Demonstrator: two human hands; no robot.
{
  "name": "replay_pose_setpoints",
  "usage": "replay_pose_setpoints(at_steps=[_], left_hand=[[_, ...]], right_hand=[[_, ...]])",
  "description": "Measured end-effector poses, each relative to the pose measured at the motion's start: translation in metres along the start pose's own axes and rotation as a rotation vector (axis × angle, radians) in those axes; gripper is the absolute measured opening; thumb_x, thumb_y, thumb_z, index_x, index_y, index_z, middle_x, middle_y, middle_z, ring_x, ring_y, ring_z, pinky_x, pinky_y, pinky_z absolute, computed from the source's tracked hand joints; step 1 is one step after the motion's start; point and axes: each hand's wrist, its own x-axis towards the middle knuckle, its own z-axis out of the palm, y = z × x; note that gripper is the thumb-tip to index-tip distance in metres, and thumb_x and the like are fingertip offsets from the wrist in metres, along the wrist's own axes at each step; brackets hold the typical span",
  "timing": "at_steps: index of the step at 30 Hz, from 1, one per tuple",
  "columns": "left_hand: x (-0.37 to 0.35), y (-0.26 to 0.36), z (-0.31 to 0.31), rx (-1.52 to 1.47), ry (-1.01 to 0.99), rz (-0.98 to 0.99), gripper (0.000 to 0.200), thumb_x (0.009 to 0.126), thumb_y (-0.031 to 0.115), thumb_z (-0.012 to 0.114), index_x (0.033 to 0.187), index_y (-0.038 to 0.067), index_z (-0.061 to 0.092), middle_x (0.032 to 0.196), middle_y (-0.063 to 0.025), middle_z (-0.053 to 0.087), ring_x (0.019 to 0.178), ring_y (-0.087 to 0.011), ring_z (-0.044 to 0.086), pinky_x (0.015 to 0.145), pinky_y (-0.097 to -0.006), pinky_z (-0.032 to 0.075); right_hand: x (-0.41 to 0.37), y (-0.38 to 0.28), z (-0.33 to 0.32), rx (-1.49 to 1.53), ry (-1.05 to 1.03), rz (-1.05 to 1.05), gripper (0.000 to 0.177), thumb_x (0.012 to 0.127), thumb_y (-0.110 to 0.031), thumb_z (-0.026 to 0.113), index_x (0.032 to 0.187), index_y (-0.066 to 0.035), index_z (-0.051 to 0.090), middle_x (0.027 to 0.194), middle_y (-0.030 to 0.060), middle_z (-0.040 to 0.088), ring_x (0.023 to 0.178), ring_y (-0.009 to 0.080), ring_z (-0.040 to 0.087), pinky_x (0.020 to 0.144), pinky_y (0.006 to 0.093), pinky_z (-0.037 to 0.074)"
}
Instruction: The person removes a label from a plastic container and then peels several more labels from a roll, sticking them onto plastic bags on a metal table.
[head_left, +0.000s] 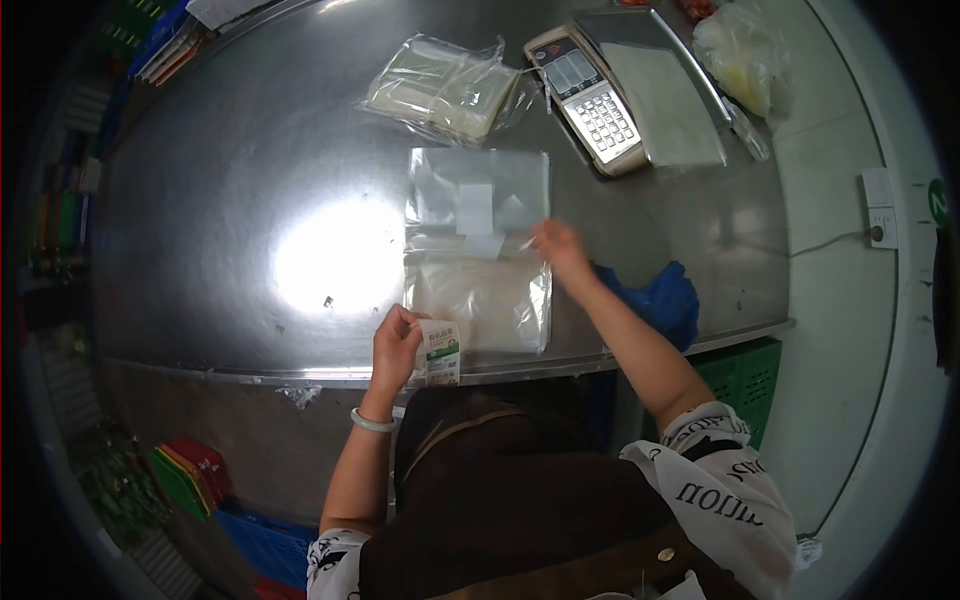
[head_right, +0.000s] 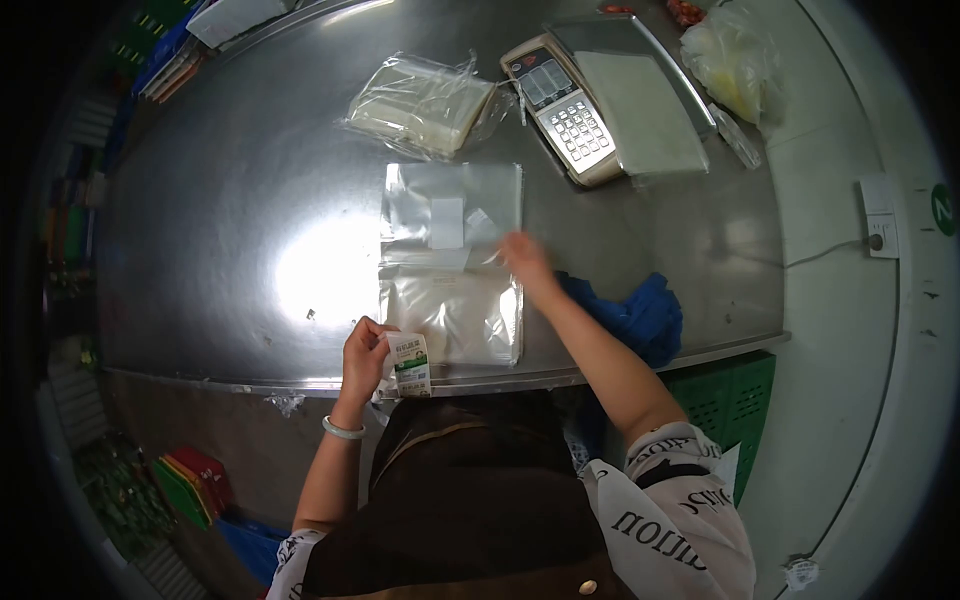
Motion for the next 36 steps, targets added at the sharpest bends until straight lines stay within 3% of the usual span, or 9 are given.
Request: replay_pose_setpoints(at_steps=[4, 6, 8, 11, 17, 23, 27, 35, 36], left_hand=[[0.003, 0.036, 0.017, -0.058, 0.001, -0.024, 0.023, 0.086, -0.008, 0.052, 0.108, -0.001, 0.053, 0.089, -0.0049, 0.063, 0.082, -0.0104, 0.058, 0.073, -0.0242, 0.047], [0.006, 0.040, 0.025, -0.071, -0.040, -0.051, 0.021, 0.085, -0.008, 0.052, 0.104, -0.001, 0.057, 0.086, -0.0035, 0.062, 0.080, -0.0094, 0.057, 0.072, -0.0234, 0.047], [0.010, 0.027, 0.026, -0.032, -0.085, -0.086, 0.019, 0.084, -0.009, 0.052, 0.098, 0.000, 0.060, 0.084, -0.0020, 0.061, 0.078, -0.0083, 0.057, 0.071, -0.0223, 0.046], [0.011, 0.012, 0.019, 0.109, -0.019, -0.111, 0.003, 0.082, 0.001, 0.060, 0.085, 0.002, 0.062, 0.070, 0.0009, 0.056, 0.064, -0.0062, 0.050, 0.058, -0.0234, 0.042], [0.013, -0.043, 0.001, 0.384, 0.116, -0.077, 0.027, 0.079, 0.007, 0.065, 0.060, 0.001, 0.046, 0.054, -0.0020, 0.046, 0.053, -0.0080, 0.038, 0.048, -0.0292, 0.036], [0.007, -0.029, 0.006, 0.118, 0.138, -0.059, 0.007, 0.078, -0.003, 0.057, 0.072, -0.001, 0.058, 0.066, -0.0026, 0.058, 0.065, -0.0097, 0.052, 0.062, -0.0268, 0.045], [0.001, -0.025, 0.000, 0.160, 0.026, 0.050, 0.013, 0.080, -0.008, 0.055, 0.089, -0.001, 0.063, 0.083, -0.0047, 0.065, 0.080, -0.0115, 0.061, 0.075, -0.0257, 0.049], [0.001, -0.013, -0.006, 0.135, -0.037, -0.038, 0.013, 0.086, -0.005, 0.055, 0.099, -0.003, 0.058, 0.087, -0.0066, 0.065, 0.080, -0.0112, 0.060, 0.073, -0.0238, 0.048], [0.001, -0.009, -0.004, 0.114, -0.008, 0.004, 0.013, 0.087, -0.005, 0.054, 0.100, -0.003, 0.057, 0.088, -0.0064, 0.065, 0.081, -0.0108, 0.060, 0.072, -0.0235, 0.048]], right_hand=[[-0.006, -0.052, 0.008, -0.198, 0.346, -0.315, 0.011, 0.092, -0.009, 0.050, 0.099, -0.005, 0.059, 0.082, 0.0012, 0.060, 0.072, 0.0101, 0.053, 0.066, 0.0250, 0.044], [-0.033, -0.014, 0.048, 0.055, -0.275, -0.217, 0.025, 0.091, -0.023, 0.060, 0.107, -0.004, 0.058, 0.091, 0.0106, 0.065, 0.086, 0.0190, 0.063, 0.076, 0.0283, 0.049], [-0.075, -0.057, 0.071, -0.518, -0.595, -0.106, 0.028, 0.088, -0.022, 0.063, 0.107, -0.003, 0.060, 0.091, 0.0124, 0.066, 0.084, 0.0186, 0.064, 0.074, 0.0285, 0.049], [-0.064, -0.053, 0.076, -0.389, -0.694, 0.179, 0.032, 0.084, -0.028, 0.067, 0.103, -0.002, 0.063, 0.087, 0.0128, 0.068, 0.078, 0.0229, 0.065, 0.068, 0.0328, 0.049], [-0.027, -0.027, 0.069, -0.709, -0.271, -0.363, 0.032, 0.079, -0.030, 0.069, 0.096, -0.003, 0.063, 0.074, 0.0137, 0.065, 0.066, 0.0325, 0.064, 0.060, 0.0418, 0.049], [-0.014, -0.015, 0.044, -1.012, -0.185, -0.286, 0.035, 0.076, -0.033, 0.071, 0.098, -0.008, 0.059, 0.077, 0.0098, 0.064, 0.076, 0.0311, 0.063, 0.071, 0.0449, 0.049], [-0.041, 0.005, 0.014, -0.905, -0.571, -0.790, 0.030, 0.078, -0.032, 0.068, 0.095, -0.009, 0.060, 0.080, 0.0096, 0.064, 0.080, 0.0304, 0.061, 0.077, 0.0429, 0.047], [-0.018, 0.038, 0.015, -0.540, -0.394, -0.502, 0.014, 0.086, -0.020, 0.062, 0.081, -0.007, 0.062, 0.069, 0.0048, 0.057, 0.065, 0.0256, 0.056, 0.065, 0.0381, 0.046], [-0.002, 0.041, 0.010, -0.224, -0.245, -0.142, 0.011, 0.088, -0.012, 0.057, 0.082, -0.005, 0.062, 0.071, 0.0038, 0.058, 0.063, 0.0153, 0.055, 0.059, 0.0342, 0.045]])
